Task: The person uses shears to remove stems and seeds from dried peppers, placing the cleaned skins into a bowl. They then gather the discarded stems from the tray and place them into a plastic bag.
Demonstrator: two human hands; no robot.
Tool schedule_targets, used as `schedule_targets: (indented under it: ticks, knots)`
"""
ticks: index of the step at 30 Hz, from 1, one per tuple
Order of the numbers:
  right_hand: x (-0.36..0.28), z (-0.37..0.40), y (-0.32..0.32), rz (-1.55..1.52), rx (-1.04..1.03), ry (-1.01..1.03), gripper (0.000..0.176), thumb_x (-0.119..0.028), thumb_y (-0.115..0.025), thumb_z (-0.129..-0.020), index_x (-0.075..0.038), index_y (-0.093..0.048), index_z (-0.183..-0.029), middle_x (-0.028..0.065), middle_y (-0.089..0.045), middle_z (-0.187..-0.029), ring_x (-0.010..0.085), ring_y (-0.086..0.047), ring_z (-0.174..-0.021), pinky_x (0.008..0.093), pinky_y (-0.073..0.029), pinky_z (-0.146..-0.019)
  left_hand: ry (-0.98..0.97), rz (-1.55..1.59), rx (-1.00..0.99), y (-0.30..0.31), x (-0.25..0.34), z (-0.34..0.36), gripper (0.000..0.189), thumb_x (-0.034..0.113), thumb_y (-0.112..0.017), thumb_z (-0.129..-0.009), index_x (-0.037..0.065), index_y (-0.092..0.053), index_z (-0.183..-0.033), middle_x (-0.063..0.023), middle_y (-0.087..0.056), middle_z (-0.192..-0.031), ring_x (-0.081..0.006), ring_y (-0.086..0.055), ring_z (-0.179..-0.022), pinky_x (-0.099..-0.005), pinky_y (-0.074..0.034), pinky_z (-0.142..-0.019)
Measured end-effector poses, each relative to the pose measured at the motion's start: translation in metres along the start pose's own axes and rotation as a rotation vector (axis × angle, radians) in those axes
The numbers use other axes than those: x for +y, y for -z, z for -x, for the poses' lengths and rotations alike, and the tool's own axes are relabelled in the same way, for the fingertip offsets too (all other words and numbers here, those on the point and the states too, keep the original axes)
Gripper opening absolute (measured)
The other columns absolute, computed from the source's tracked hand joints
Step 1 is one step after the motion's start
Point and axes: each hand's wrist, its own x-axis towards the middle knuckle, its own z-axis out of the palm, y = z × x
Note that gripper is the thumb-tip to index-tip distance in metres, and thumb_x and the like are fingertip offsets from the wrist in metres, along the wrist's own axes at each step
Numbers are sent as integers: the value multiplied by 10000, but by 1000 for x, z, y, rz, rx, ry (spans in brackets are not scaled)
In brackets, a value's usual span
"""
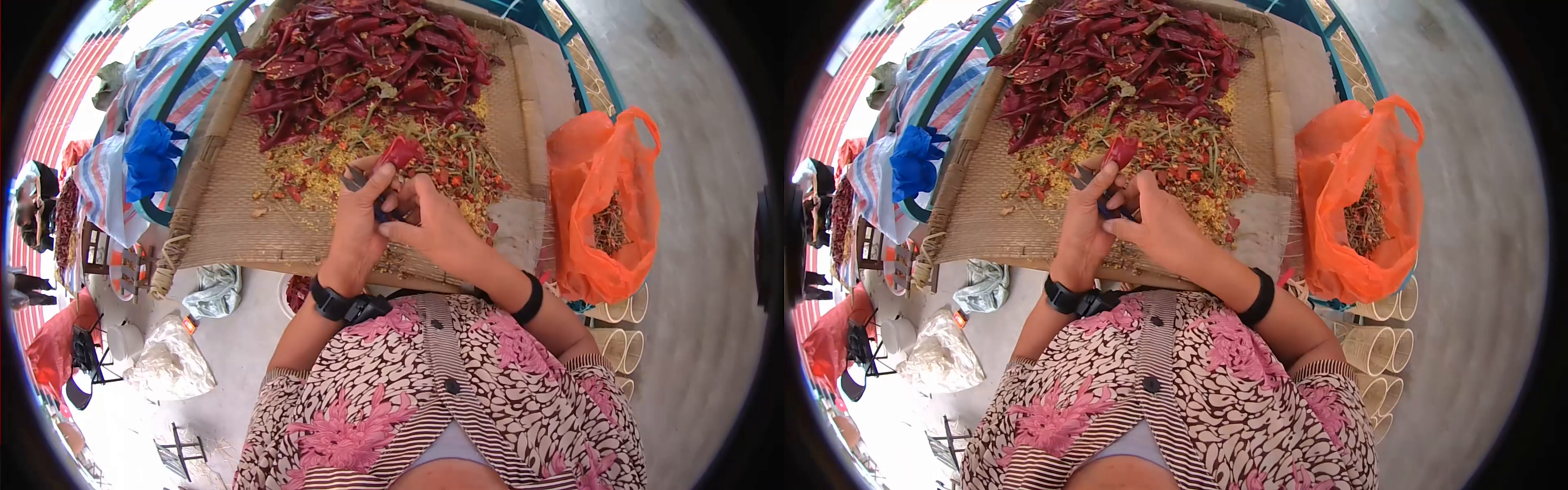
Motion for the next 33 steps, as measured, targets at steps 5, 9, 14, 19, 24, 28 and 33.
schedule_targets:
  ticks: [5,9,14,19,24,28,33]
  knots:
    - [1,-1,4,-29,-242,-49,343,-56,-569,-845,27,-428,-1147,89,-542,-890,156,-574,-751,309,-487,-685,-265,-43,-17,7,11,-1,213,49,-673,-860,70,-534,-1020,-52,-625,-853,-140,-585,-744,-280,-489,-696]
    - [13,22,23,-204,-308,-142,263,-125,-572,-873,-6,-464,-1082,48,-527,-822,127,-542,-681,274,-459,-635,-313,-36,-133,22,30,3,141,44,-650,-876,76,-546,-967,-82,-651,-942,-154,-622,-819,-285,-499,-762]
    - [-5,27,43,-492,-238,-186,224,-272,-545,-954,-57,-501,-1001,-8,-498,-772,62,-487,-644,223,-413,-578,-191,3,-293,17,40,13,129,52,-636,-891,90,-518,-926,-125,-631,-1097,-162,-646,-911,-281,-504,-776]
    - [-26,8,41,-249,-176,-197,311,-340,-488,-1000,-33,-507,-1044,4,-513,-787,78,-500,-702,226,-406,-627,-231,-204,-303,12,30,20,236,72,-589,-923,78,-474,-1128,-136,-566,-1190,-142,-573,-906,-291,-450,-792]
    - [-30,9,40,82,-107,-58,330,-288,-499,-997,20,-505,-1114,73,-523,-846,157,-514,-783,293,-417,-722,-305,-446,-266,10,38,28,433,257,-487,-993,42,-389,-1356,-85,-539,-1172,-98,-465,-909,-253,-390,-785]
    - [-27,7,47,268,-152,176,374,-250,-552,-968,16,-504,-1227,58,-538,-950,148,-525,-853,265,-429,-789,-328,-589,-316,7,44,34,524,332,-477,-1000,36,-360,-1416,-59,-536,-1180,-99,-467,-984,-240,-391,-865]
    - [-57,5,43,219,-135,249,407,-235,-637,-897,-21,-523,-1224,123,-601,-967,219,-598,-841,326,-468,-722,-366,-731,-294,13,35,36,464,265,-519,-992,32,-417,-1380,-50,-539,-1163,-120,-493,-1023,-253,-400,-929]
